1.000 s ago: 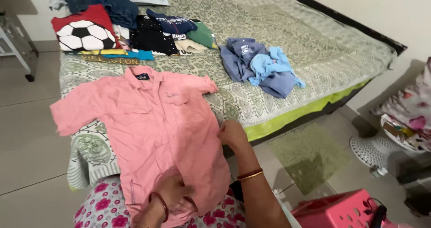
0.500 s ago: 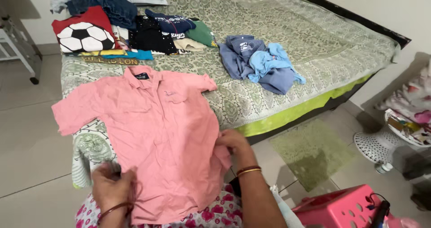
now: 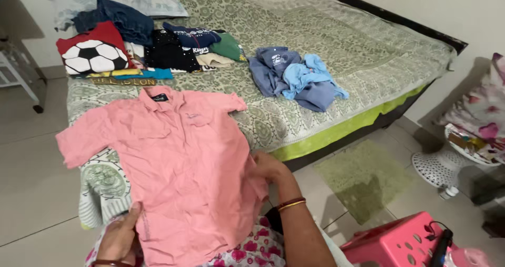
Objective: The person folds a red t-shirt with a soccer ball graphic and places it on a stack. Then the person picks up a pink shirt, lays it flat, and begins buttoning it while smoothing the fabric.
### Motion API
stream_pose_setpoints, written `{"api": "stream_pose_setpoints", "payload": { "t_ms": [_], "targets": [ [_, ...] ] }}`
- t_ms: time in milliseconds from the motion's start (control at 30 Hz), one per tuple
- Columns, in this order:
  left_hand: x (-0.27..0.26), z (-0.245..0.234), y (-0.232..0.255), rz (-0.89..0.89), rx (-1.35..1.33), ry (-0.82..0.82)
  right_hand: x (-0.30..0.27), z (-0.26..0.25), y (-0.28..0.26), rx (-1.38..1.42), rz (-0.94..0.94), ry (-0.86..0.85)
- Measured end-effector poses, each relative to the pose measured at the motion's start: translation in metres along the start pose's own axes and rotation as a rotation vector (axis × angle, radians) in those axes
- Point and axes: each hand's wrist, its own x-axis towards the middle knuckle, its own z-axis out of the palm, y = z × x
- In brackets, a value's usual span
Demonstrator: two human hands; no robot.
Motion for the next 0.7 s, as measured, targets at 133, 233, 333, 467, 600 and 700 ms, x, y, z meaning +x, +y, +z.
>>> {"api": "stream_pose_setpoints", "payload": {
  "t_ms": [133, 233, 333, 467, 600, 700],
  "targets": [
    [-0.009, -0.018, 0.030, 0.069, 0.125, 0.066, -0.037, -0.014, -0.048, -0.065, -0.205, -0.351],
    [-0.014, -0.045, 0.055, 0.195, 0.106, 0.101, -0.061, -0.046, -0.069, -0.169, -0.238, -0.420],
    [-0.009, -0.081, 0.055, 0.214, 0.219, 0.114, -0.068, -0.060, -0.073, -0.012, -0.232, -0.525],
    [0.038, -0.092, 0.009, 0.202, 1.234, 0.174, -0.059, -0.043, -0.053, -0.015, 0.059, -0.643],
    [0.067, -0.078, -0.042, 0.078, 1.256, -0.037, -0.047, -0.011, -0.009, -0.072, 0.126, -0.619],
    [0.056, -0.069, -0.031, -0.039, 1.421, -0.022, -0.020, -0.004, 0.013, -0.479, 0.108, -0.516]
  ]
}}
